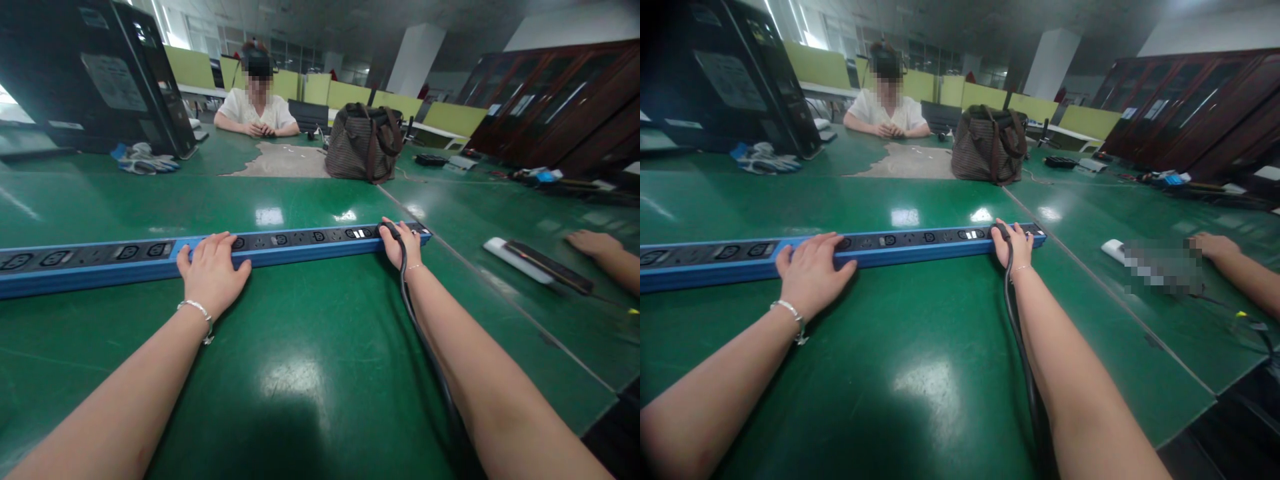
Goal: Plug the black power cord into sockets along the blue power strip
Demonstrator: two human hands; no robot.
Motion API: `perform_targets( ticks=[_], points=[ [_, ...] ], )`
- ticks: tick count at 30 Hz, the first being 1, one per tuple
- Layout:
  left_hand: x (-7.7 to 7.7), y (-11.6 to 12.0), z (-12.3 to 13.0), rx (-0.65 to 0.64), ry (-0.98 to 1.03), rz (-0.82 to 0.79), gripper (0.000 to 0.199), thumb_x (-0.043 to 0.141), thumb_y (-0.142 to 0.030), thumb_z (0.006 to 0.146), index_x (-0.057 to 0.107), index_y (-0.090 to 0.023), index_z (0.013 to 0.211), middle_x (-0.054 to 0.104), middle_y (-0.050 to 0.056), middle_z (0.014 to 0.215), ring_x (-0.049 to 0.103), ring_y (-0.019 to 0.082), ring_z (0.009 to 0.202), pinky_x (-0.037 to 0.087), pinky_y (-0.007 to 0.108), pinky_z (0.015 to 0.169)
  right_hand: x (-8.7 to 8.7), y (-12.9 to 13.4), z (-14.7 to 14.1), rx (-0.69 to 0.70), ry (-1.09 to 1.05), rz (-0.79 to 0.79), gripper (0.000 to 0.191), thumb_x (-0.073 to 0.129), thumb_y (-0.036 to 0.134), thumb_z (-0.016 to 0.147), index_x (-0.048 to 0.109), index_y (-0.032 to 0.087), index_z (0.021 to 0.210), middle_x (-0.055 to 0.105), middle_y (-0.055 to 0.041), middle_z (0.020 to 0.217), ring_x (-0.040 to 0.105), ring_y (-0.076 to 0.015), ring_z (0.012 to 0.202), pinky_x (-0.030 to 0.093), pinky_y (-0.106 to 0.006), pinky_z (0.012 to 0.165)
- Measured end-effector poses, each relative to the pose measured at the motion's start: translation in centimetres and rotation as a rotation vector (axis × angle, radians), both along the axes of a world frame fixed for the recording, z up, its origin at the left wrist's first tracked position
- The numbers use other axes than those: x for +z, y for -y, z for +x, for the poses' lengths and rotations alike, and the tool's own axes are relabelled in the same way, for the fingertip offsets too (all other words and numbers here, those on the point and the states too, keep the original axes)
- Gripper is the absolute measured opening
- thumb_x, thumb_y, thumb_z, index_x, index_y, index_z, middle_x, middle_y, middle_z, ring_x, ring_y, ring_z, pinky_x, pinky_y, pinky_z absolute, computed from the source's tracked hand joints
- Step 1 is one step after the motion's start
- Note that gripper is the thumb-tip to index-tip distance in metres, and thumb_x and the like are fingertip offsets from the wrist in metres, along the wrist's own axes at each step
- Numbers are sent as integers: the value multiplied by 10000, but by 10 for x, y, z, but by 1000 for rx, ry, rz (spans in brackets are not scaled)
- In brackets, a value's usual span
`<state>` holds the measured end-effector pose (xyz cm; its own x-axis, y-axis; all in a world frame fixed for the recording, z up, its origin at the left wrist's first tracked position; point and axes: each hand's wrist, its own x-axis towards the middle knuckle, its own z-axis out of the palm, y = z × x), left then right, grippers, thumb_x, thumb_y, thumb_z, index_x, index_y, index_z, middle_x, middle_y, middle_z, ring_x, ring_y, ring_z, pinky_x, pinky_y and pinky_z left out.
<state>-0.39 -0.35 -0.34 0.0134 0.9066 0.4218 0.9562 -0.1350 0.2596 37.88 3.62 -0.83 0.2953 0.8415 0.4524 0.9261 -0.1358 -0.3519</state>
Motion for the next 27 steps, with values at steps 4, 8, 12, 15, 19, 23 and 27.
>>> perform_targets(
  ticks=[4, 8, 12, 15, 19, 23, 27],
  points=[
    [1, 0, 0, 2, -1, -8, 483, 425, -401, 828, 507, -214, 1266, 514, 133, 1361, 427, 317, 1281, 169, 567, 1114, -3, 4, 0, 13, 32, 36, 465, 358, 477, 897, 589, 285, 1252, 633, -74, 1231, 435, -293, 1288, 219, -599, 1064],
    [1, 0, 0, 0, 9, -16, 486, 423, -403, 827, 500, -223, 1273, 505, 132, 1370, 416, 319, 1290, 154, 567, 1118, -3, 3, -4, 1, 12, 96, 460, 355, 476, 895, 627, 262, 1196, 669, -77, 1167, 516, -284, 1209, 232, -576, 1067],
    [0, 0, 0, 4, 6, -2, 486, 425, -405, 826, 494, -236, 1276, 509, 125, 1367, 414, 313, 1292, 152, 563, 1119, -1, 2, -5, 41, 6, 153, 456, 375, 462, 881, 665, 218, 1134, 681, -98, 1143, 576, -277, 1134, 305, -499, 1054],
    [0, 0, 0, 6, -1, -3, 485, 423, -403, 825, 493, -238, 1275, 512, 119, 1366, 418, 308, 1290, 157, 565, 1119, 0, 3, -4, 48, -5, 162, 473, 359, 468, 882, 681, 204, 1108, 691, -102, 1120, 599, -282, 1100, 331, -477, 1043],
    [1, 0, 0, 2, 2, -11, 490, 424, -400, 821, 502, -231, 1274, 509, 124, 1365, 421, 320, 1289, 153, 568, 1121, 0, 2, -6, 36, -59, 165, 484, 363, 472, 868, 690, 195, 1092, 695, -101, 1113, 603, -278, 1098, 322, -486, 1052],
    [1, 0, 0, -5, 8, 8, 491, 433, -400, 821, 503, -225, 1275, 515, 133, 1357, 428, 329, 1279, 161, 576, 1114, 2, -4, -3, 45, -166, 247, 518, 362, 515, 862, 696, 177, 1069, 702, -105, 1087, 610, -267, 1085, 330, -490, 1048],
    [1, 1, 1, 7, -1, 2, 480, 430, -402, 822, 504, -236, 1267, 517, 116, 1357, 424, 313, 1283, 162, 558, 1118, 9, -10, 15, -55, -420, 494, 649, 173, 530, 916, 657, 153, 1126, 687, -109, 1097, 648, -234, 999, 489, -419, 872]
  ],
)
